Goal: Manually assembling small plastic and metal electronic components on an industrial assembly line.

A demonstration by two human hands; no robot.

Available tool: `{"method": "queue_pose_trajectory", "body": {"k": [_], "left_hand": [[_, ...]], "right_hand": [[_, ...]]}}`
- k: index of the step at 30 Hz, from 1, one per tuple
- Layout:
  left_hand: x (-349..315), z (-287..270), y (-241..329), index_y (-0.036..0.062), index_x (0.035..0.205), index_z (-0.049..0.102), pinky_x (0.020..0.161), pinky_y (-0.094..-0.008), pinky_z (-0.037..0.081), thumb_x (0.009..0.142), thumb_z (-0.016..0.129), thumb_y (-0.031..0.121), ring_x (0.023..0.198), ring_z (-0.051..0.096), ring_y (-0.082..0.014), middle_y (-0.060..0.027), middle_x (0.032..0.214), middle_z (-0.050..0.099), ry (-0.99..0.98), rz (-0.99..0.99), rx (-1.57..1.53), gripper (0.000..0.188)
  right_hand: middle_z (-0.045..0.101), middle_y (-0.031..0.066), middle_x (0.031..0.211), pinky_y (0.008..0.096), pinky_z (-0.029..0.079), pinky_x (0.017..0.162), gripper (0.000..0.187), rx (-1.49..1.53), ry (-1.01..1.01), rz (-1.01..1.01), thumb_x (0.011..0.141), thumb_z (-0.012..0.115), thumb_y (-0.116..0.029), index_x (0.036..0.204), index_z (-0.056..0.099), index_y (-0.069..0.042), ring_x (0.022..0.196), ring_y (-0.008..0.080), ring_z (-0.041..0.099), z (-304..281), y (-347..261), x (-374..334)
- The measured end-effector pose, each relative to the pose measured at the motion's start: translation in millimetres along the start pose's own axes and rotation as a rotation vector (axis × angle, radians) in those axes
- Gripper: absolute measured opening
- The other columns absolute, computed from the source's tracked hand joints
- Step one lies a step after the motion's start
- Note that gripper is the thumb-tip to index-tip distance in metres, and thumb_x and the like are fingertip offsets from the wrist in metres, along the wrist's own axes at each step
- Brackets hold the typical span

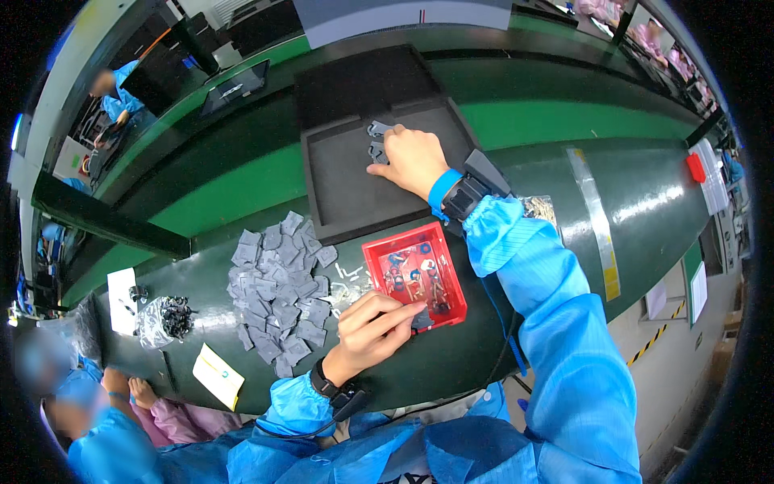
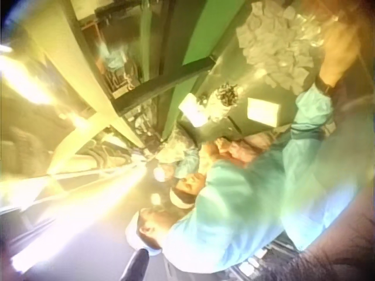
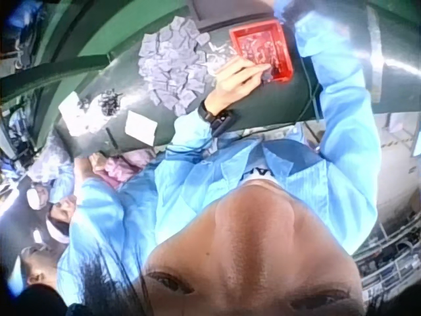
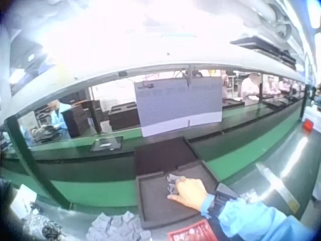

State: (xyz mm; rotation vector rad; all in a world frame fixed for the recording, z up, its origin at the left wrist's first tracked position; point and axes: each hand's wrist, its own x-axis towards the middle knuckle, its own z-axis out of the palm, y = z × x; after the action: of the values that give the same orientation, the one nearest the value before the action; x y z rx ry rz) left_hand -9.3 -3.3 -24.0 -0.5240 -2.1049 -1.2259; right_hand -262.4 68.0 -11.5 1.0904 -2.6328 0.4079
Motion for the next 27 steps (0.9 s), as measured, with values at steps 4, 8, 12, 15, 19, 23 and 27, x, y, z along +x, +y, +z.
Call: {"method": "queue_pose_trajectory", "body": {"k": [4, 8, 12, 15, 19, 23, 27], "left_hand": [[0, -1, 0, 0.0045, 0.101, 0.077, 0.057, -0.031, 0.048, 0.065, 0.073, -0.009, 0.062, 0.059, -0.0188, -0.0041, 0.074, 0.06, -0.011, 0.013, 0.025, 0.039], [-1, -5, -1, 0.0044, 0.102, 0.077, 0.057, -0.0311, 0.049, 0.065, 0.072, -0.009, 0.062, 0.059, -0.0187, -0.0039, 0.074, 0.06, 0.013, 0.026, 0.041, 0.039], [1, -4, 4, 0.0043, 0.103, 0.076, 0.057, -0.0311, 0.049, 0.065, 0.071, -0.007, 0.063, 0.06, -0.0188, -0.0038, 0.075, 0.061, -0.018, 0.022, 0.06, 0.04], [0, -4, 2, 0.0045, 0.103, 0.076, 0.057, -0.0311, 0.049, 0.065, 0.071, -0.007, 0.064, 0.06, -0.0188, -0.0041, 0.077, 0.061, -0.029, 0.028, 0.065, 0.041], [2, -6, 5, 0.0047, 0.104, 0.076, 0.057, -0.031, 0.049, 0.065, 0.071, -0.006, 0.064, 0.06, -0.019, -0.0047, 0.079, 0.061, -0.045, 0.025, 0.091, 0.041], [1, -5, 4, 0.0047, 0.103, 0.077, 0.057, -0.0309, 0.049, 0.065, 0.072, -0.007, 0.064, 0.06, -0.0189, -0.0047, 0.079, 0.061, -0.057, 0.024, 0.088, 0.041], [0, -3, 4, 0.0046, 0.103, 0.077, 0.056, -0.0305, 0.049, 0.066, 0.073, -0.007, 0.063, 0.06, -0.0185, -0.0049, 0.079, 0.061, -0.052, 0.018, 0.1, 0.04]], "right_hand": [[0.067, 0.016, 0.086, 0.0435, 0.053, 0.07, 0.031, -0.072, 0.092, -0.101, 0.082, 0.073, -0.033, 0.082, 0.069, -0.002, 0.077, 0.0328, 0.067, 1, 10, 2], [0.068, 0.0114, 0.085, 0.0422, 0.049, 0.068, 0.019, 0.178, 0.422, -0.173, 0.085, 0.07, -0.023, 0.084, 0.073, -0.004, 0.071, 0.0314, 0.062, -38, 7, -4], [0.07, 0.0083, 0.088, 0.0302, 0.049, 0.07, 0.014, 0.778, 0.392, 0.03, 0.087, 0.069, -0.007, 0.099, 0.074, -0.001, 0.078, 0.0194, 0.065, -71, 8, -27], [0.07, 0.0095, 0.091, 0.0272, 0.05, 0.072, 0.016, 0.836, 0.479, -0.052, 0.086, 0.068, 0.001, 0.101, 0.074, 0.0, 0.081, 0.0164, 0.066, -86, -1, -45], [0.07, 0.0117, 0.091, 0.0285, 0.052, 0.071, 0.017, 0.873, 0.554, -0.191, 0.085, 0.071, 0.002, 0.102, 0.074, 0.001, 0.08, 0.0184, 0.066, -108, -17, -63], [0.07, 0.0129, 0.093, 0.0298, 0.052, 0.07, 0.018, 0.843, 0.615, -0.301, 0.085, 0.071, 0.001, 0.103, 0.073, 0.001, 0.08, 0.0207, 0.066, -120, -17, -69], [0.07, 0.0133, 0.093, 0.0307, 0.051, 0.07, 0.021, 0.767, 0.667, -0.383, 0.083, 0.072, 0.003, 0.103, 0.073, 0.001, 0.081, 0.0228, 0.065, -125, -14, -72]]}}
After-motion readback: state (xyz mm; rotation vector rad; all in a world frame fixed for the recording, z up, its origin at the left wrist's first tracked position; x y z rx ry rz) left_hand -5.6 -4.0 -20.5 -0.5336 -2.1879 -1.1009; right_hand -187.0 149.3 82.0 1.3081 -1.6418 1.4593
